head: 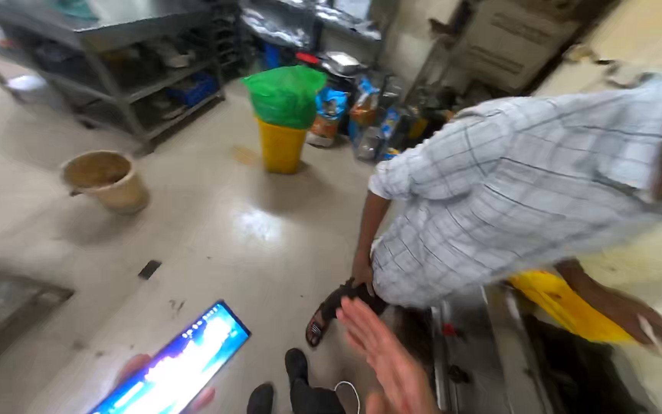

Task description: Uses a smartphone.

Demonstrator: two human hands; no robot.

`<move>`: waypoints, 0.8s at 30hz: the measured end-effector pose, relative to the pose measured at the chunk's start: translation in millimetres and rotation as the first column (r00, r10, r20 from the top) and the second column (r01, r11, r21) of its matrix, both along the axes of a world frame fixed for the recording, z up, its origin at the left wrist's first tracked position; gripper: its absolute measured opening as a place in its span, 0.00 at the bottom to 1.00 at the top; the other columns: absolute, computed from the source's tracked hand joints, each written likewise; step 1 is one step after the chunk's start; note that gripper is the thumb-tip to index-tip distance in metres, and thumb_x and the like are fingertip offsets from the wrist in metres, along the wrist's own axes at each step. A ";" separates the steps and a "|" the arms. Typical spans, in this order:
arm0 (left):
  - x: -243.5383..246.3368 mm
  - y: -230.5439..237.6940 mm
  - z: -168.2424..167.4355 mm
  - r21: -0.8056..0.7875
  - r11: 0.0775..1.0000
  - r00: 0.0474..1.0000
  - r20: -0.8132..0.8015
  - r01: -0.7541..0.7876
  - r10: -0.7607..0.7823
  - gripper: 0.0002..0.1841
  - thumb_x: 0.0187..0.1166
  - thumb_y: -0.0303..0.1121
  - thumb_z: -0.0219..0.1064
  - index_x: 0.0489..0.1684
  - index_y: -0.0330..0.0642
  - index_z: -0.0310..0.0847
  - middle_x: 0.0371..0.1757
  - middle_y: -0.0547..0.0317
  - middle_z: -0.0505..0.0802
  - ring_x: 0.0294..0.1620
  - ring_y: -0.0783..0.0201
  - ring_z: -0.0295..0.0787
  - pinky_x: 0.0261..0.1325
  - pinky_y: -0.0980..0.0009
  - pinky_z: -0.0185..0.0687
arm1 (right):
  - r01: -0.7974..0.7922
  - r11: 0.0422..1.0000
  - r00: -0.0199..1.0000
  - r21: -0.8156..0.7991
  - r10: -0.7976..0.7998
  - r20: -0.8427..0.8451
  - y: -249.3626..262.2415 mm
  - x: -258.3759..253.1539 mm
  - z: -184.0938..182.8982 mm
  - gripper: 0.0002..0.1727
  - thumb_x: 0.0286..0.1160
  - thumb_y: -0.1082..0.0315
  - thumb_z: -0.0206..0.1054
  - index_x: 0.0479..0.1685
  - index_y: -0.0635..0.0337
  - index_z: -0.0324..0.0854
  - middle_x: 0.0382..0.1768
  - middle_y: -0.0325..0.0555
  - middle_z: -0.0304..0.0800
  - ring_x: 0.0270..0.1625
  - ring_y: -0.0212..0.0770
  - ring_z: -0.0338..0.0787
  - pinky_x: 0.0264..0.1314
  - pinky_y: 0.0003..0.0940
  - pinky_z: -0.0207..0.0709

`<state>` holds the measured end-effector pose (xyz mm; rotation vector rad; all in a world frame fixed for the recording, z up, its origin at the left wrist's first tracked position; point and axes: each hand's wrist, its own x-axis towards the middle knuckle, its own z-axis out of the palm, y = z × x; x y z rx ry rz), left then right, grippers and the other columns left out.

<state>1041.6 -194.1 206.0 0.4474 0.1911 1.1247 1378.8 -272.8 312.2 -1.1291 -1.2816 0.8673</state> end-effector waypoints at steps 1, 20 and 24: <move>-3.1 14.6 18.0 0.071 0.996 0.998 -0.041 -0.053 0.056 0.33 0.69 0.42 0.76 0.79 0.52 0.77 0.77 0.47 0.82 0.78 0.42 0.76 0.75 0.32 0.72 | -0.041 0.999 0.999 0.033 0.041 -0.004 16.8 -0.2 15.6 0.54 0.76 0.35 0.64 0.87 0.75 0.57 0.84 0.65 0.68 0.85 0.58 0.71 0.85 0.58 0.69; 28.5 138.9 81.1 0.229 0.799 0.825 0.027 -0.555 0.565 0.39 0.69 0.46 0.74 0.85 0.57 0.66 0.78 0.51 0.80 0.76 0.46 0.79 0.68 0.38 0.82 | -0.311 0.949 0.940 -0.046 0.315 0.129 278.3 -28.0 13.7 0.53 0.76 0.34 0.64 0.95 0.55 0.48 0.90 0.45 0.59 0.87 0.40 0.68 0.82 0.44 0.74; 26.7 134.0 61.3 0.080 0.880 0.874 0.192 -0.468 0.447 0.35 0.70 0.46 0.74 0.81 0.48 0.75 0.77 0.41 0.82 0.76 0.39 0.78 0.72 0.32 0.76 | -0.318 0.947 0.938 -0.054 0.322 0.128 336.4 -60.7 5.4 0.46 0.83 0.37 0.57 0.97 0.42 0.44 0.94 0.34 0.49 0.90 0.38 0.61 0.84 0.45 0.71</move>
